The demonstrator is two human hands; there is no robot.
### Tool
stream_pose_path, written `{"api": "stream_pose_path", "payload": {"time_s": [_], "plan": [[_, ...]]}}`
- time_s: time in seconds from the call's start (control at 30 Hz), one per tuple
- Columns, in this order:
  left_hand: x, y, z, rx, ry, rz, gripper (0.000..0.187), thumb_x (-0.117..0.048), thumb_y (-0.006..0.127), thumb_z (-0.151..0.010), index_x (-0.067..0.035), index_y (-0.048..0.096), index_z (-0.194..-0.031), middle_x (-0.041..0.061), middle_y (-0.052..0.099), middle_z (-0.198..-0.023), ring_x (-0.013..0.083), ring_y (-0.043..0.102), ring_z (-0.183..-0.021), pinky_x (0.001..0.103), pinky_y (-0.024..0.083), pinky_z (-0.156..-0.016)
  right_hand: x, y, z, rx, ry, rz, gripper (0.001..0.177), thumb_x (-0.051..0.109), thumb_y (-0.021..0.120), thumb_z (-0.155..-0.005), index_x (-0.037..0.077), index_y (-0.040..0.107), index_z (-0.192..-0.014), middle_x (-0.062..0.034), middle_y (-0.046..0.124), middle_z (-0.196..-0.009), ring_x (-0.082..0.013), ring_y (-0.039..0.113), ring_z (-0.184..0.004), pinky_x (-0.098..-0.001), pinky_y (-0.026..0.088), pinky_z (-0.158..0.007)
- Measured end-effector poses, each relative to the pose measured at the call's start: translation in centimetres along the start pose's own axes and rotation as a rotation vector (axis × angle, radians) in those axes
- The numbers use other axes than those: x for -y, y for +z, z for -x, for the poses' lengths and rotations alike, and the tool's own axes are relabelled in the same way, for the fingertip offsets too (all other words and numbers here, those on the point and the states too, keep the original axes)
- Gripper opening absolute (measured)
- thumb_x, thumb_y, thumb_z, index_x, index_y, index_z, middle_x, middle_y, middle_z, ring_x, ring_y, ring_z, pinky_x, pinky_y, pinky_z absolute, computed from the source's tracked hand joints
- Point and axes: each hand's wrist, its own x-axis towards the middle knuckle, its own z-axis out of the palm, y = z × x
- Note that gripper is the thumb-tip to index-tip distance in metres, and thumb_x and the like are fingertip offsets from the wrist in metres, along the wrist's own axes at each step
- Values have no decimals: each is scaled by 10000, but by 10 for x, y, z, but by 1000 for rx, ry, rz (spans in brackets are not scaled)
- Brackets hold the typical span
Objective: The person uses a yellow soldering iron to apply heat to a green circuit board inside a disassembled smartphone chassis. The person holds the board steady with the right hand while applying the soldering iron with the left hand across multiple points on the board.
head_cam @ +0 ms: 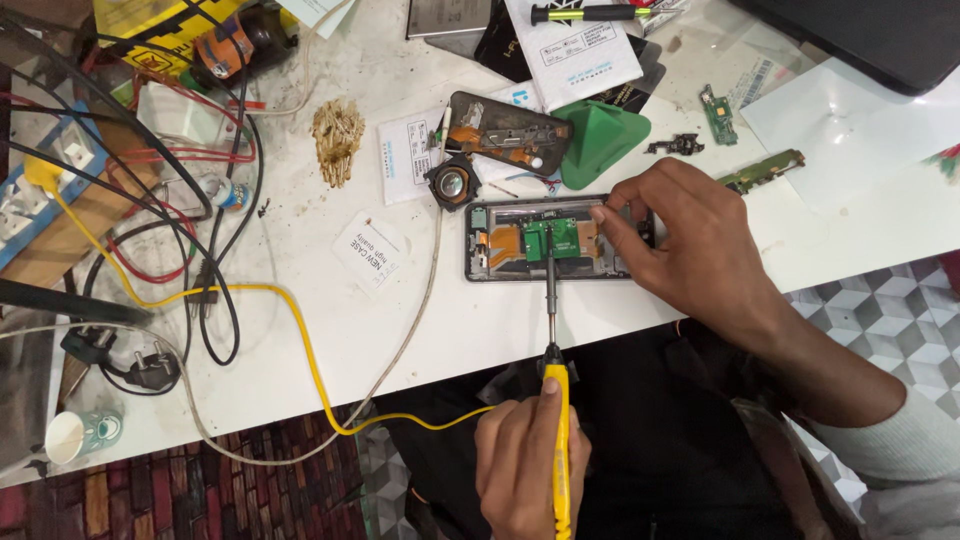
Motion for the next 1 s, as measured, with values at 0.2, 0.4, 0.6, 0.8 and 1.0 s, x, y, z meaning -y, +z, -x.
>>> {"api": "stream_pose_path", "payload": {"time_s": [0.2,0.4,0.6,0.8,1.0], "plan": [[3,-1,4,37,53,-67,294,-3,809,-896,49,723,-1172,96,719,-890,208,667,-852,311,574,-751,1,-1,1,-17,-14,3,136,39,804,-926,-8,676,-925,-91,613,-799,-196,613,-683,-349,478,-574],[2,-4,2,54,40,-51,278,-10,790,-903,71,715,-1158,110,723,-883,214,689,-830,333,577,-773,-2,1,1,-3,1,8,136,48,807,-931,-5,682,-925,-88,618,-794,-178,606,-659,-340,469,-544],[0,-4,4,-8,-214,135,328,23,764,-877,120,676,-1177,170,763,-940,223,775,-819,285,628,-747,-4,1,3,-8,-16,7,146,50,806,-937,-5,674,-908,-90,633,-809,-176,600,-658,-333,460,-535],[2,-1,14,-65,-779,435,334,-57,708,-910,46,699,-1228,167,831,-931,177,802,-786,241,631,-695,-4,2,1,13,-8,22,145,50,809,-933,-5,680,-895,-86,630,-791,-166,596,-633,-324,453,-511],[15,-12,25,-9,-897,493,372,-153,637,-973,48,651,-1285,168,843,-958,149,774,-842,254,598,-791,-5,3,3,-8,-20,13,139,44,802,-936,-4,675,-905,-86,624,-802,-167,609,-671,-324,465,-534]]}}
